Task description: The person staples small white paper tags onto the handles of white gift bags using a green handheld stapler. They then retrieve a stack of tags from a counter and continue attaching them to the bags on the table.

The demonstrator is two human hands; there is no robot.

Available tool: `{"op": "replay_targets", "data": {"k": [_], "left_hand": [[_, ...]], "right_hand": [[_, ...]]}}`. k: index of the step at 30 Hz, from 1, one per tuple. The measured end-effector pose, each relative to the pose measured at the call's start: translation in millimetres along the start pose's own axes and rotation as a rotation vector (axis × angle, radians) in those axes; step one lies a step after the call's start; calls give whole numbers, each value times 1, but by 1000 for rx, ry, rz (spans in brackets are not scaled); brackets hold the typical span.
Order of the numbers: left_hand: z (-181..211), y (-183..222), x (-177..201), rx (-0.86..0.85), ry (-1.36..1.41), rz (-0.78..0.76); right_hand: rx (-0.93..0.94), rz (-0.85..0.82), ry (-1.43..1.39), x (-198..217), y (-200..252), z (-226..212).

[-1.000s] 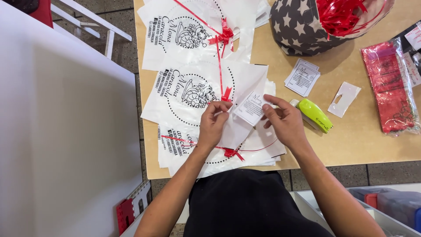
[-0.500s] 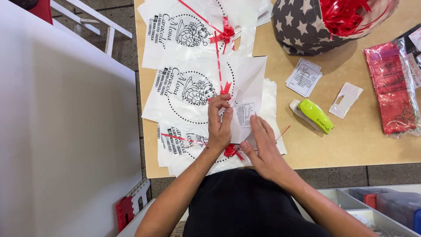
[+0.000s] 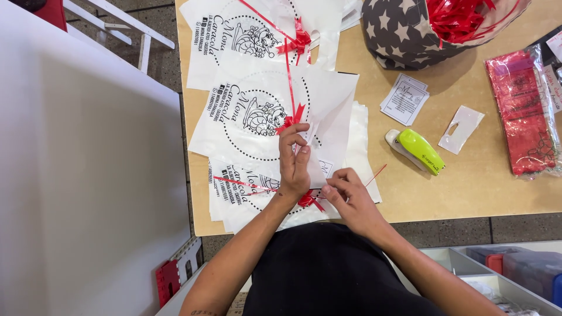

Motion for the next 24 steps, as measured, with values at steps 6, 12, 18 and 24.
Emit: {"op": "replay_targets", "data": {"k": [6,12,18,24], "left_hand": [[-9,5,9,-108,89,40],[-5,-6,9,-84,155,-6],[7,-15,6,-95,192,-29],[16,-14,-6,-117,174,-168]], "right_hand": [[-36,27,-162,-20,-1,25],[115,-210,-369,-4,-16,-39],[-319,-399,-322,-17,-4,-13],[-453,-222,-746,-43,3,16]]}}
Point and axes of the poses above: each hand's wrist, its own y-axis away from the middle knuckle, its own x-axis out of the back of the hand, z = x × y, the point moved 5 cm from there along -y, towards the middle knuckle, and after that the axes turned 10 degrees about z, right-handed, at the moved point
